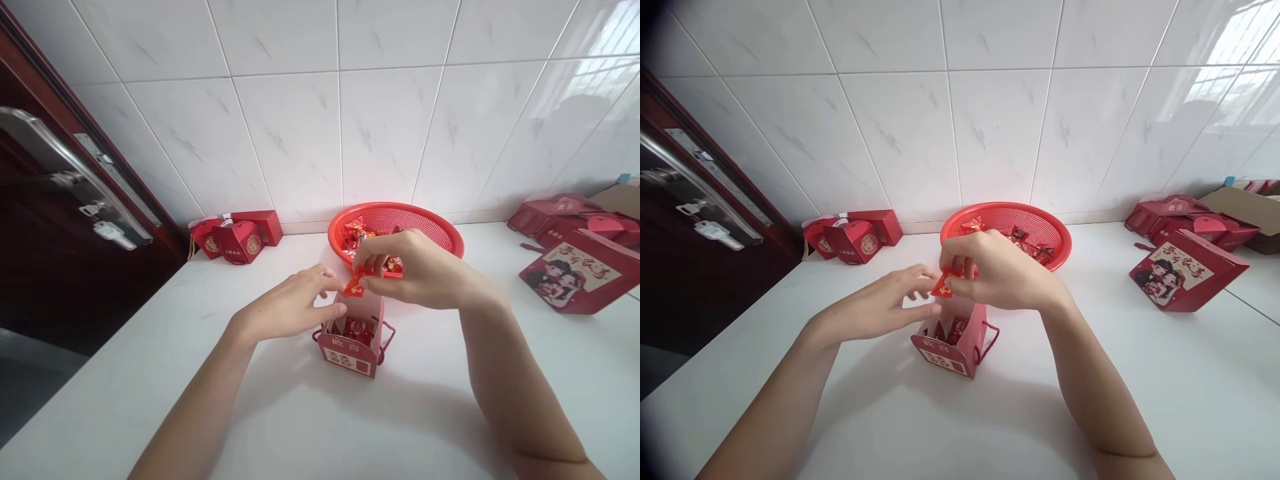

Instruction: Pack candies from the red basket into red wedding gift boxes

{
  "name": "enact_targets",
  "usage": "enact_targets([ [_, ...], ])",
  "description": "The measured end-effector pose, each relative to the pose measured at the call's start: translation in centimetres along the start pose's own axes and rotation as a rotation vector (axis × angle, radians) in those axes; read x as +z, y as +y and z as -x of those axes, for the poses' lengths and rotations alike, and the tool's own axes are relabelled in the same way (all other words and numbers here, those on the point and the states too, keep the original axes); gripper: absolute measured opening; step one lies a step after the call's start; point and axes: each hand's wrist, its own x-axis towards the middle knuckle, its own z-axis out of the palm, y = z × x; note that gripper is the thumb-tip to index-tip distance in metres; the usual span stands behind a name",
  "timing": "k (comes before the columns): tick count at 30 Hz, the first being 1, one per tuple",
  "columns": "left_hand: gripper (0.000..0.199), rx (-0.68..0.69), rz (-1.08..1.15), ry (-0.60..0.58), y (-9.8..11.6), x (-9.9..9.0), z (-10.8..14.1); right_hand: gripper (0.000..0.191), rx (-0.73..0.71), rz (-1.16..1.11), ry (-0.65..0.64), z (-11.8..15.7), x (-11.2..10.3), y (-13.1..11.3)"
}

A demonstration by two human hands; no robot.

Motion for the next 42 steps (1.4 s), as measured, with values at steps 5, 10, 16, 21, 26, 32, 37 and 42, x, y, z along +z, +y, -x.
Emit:
enact_targets([
  [5, 0.024, -0.014, 0.070, -0.031, 0.2, 0.0, 0.8, 0.007, -0.013, 0.095, -0.238, -0.2, 0.6, 0.1],
  [10, 0.028, 0.018, -0.053, -0.031, 1.2, 0.0, 2.1, 0.012, -0.004, 0.153, -0.400, -0.1, 0.7, -0.1],
  [16, 0.027, 0.038, -0.132, -0.043, 2.2, 0.0, 3.1, 0.015, -0.035, 0.216, -0.468, 0.8, 0.7, -1.9],
  [21, 0.025, 0.047, -0.146, 0.010, 2.8, 0.0, 3.7, 0.021, -0.081, 0.235, -0.453, 1.7, 1.1, -2.9],
  [26, 0.027, 0.085, -0.105, -0.001, 3.0, 0.1, 3.7, 0.019, -0.086, 0.346, -0.440, 1.9, 1.5, -3.0],
  [32, 0.029, 0.045, -0.127, -0.047, 3.1, 0.1, 3.2, 0.015, -0.092, 0.368, -0.465, 1.5, 1.4, -2.9],
  [37, 0.027, 0.023, -0.135, -0.091, 2.6, 0.1, 2.9, 0.013, -0.071, 0.390, -0.462, 1.6, 1.6, -2.7],
  [42, 0.025, -0.009, -0.157, -0.182, 2.2, 0.0, 2.5, 0.012, -0.088, 0.401, -0.484, 2.1, 2.3, -2.2],
])
